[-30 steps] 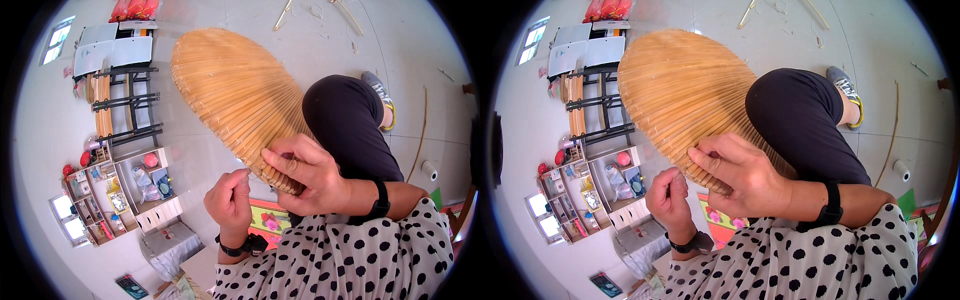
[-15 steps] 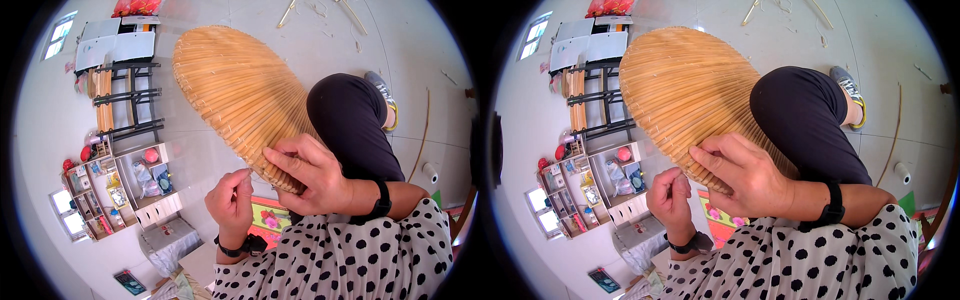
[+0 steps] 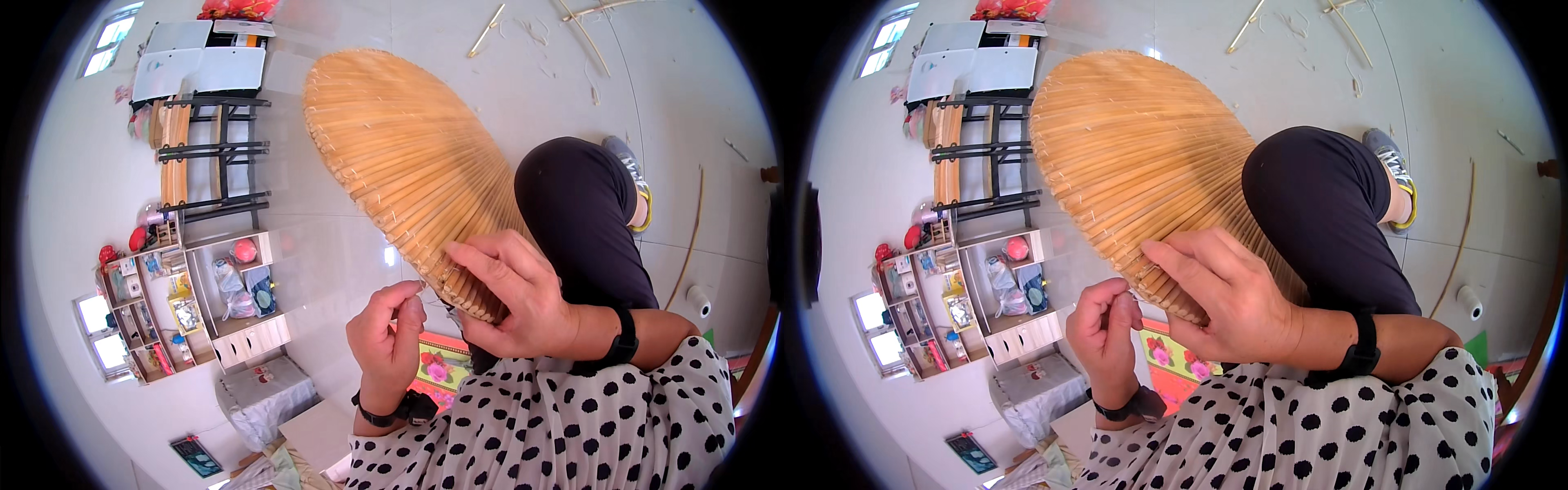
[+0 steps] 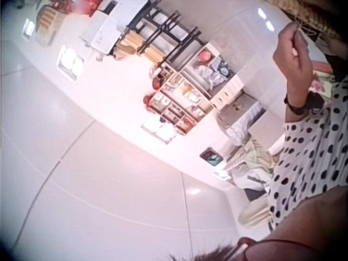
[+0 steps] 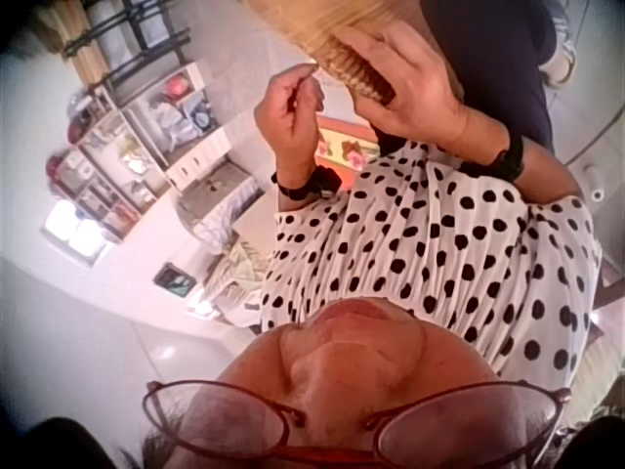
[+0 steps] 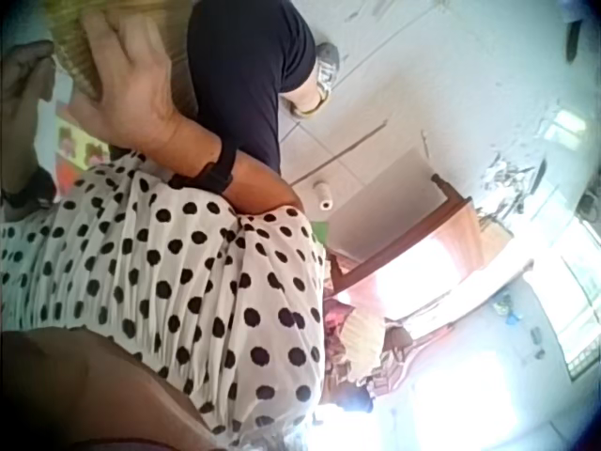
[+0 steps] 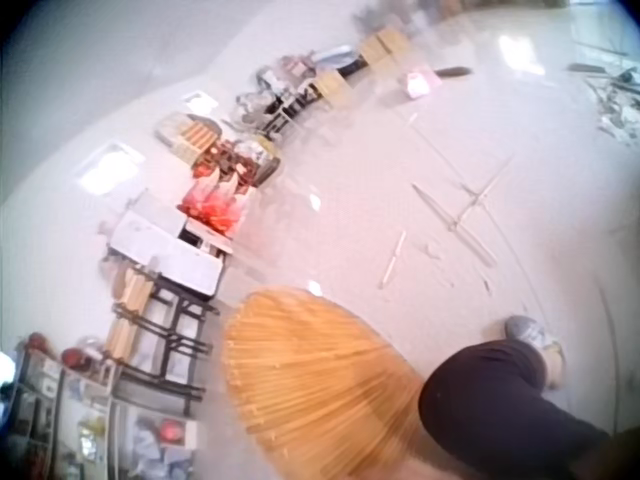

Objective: The person sews the edge of a bamboo hat by hand using a needle and thread, pulling the thread through the bamboo slats and rotating the hat.

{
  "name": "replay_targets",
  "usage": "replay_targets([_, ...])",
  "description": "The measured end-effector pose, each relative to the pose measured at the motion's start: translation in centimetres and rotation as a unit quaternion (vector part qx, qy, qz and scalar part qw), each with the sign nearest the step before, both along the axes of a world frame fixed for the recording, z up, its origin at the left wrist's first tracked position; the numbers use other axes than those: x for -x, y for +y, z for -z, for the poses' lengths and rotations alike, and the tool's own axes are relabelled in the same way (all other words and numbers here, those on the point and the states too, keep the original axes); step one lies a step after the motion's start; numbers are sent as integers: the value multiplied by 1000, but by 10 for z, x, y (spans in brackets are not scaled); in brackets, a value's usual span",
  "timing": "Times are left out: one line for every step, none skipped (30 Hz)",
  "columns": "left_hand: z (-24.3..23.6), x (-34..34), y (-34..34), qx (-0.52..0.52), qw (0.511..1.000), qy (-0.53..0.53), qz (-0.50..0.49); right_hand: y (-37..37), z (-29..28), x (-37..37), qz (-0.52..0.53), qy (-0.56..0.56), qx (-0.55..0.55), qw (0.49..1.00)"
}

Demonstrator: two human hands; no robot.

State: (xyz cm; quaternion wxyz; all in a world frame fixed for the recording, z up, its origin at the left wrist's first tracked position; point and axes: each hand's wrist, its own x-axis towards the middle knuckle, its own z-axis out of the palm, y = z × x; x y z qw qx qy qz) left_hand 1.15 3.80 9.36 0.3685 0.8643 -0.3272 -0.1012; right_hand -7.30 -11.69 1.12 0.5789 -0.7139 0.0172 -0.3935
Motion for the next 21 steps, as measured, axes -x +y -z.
replay_targets([1, 0, 0, 5, 1000, 0, -1, 1, 0, 0, -1, 6, -4, 1000])
replay_targets([1, 1, 0, 10, 1000, 11, -13, 0, 0, 0, -5, 7, 4, 1000])
replay_targets([1, 1, -1, 16, 999, 22, -24, 0, 0, 0, -10, 8, 12, 1000])
replay_targets([1, 2, -1, 21, 999, 34, -35, 0, 1, 1, -14, 11, 20, 1000])
replay_targets([0, 2, -1, 21, 998, 39, -37, 0, 1, 1, -15, 12, 24, 1000])
replay_targets([0, 2, -2, 21, 998, 43, -39, 0, 1, 1, -16, 13, 28, 999])
replay_targets([0, 2, -2, 21, 998, 48, -41, 0, 1, 1, -18, 14, 32, 999])
replay_targets([1, 0, -1, 13, 999, 19, -28, 0, 1, 1, -18, 11, 32, 999])
replay_targets([2, -2, 1, 6, 1000, -9, -14, -1, 1, 0, -18, 7, 31, 999])
replay_targets([4, -3, 1, -2, 999, -37, 0, -1, 1, 0, -19, 4, 31, 999])
replay_targets([5, -3, 0, 0, 998, -64, 13, -2, 2, 0, -16, -1, 34, 999])
replay_targets([7, -3, -2, 1, 995, -91, 26, -3, 2, 0, -12, -5, 38, 999])
replay_targets([8, -4, -4, 2, 992, -119, 39, -4, 2, 0, -9, -11, 41, 999])
replay_targets([10, -4, -5, 10, 991, -124, 42, -4, 2, 1, -7, -14, 41, 999])
replay_targets([12, -4, -6, 19, 991, -128, 44, -5, 2, 1, -4, -16, 41, 999])
replay_targets([13, -4, -8, 27, 990, -132, 49, -5, 1, 1, 0, -18, 42, 999])
replay_targets([14, -4, -9, 29, 989, -135, 50, -5, 2, 1, 2, -19, 42, 999])
replay_targets([15, -5, -10, 30, 988, -139, 52, -6, 2, 1, 4, -20, 42, 999])
replay_targets([15, -5, -11, 31, 988, -144, 52, -6, 2, 1, 5, -22, 42, 999])
replay_targets([15, -5, -12, 27, 987, -150, 56, -6, 2, 1, 15, -24, 46, 999])
replay_targets([14, -5, -15, 24, 986, -157, 59, -6, 2, 0, 25, -26, 50, 998])
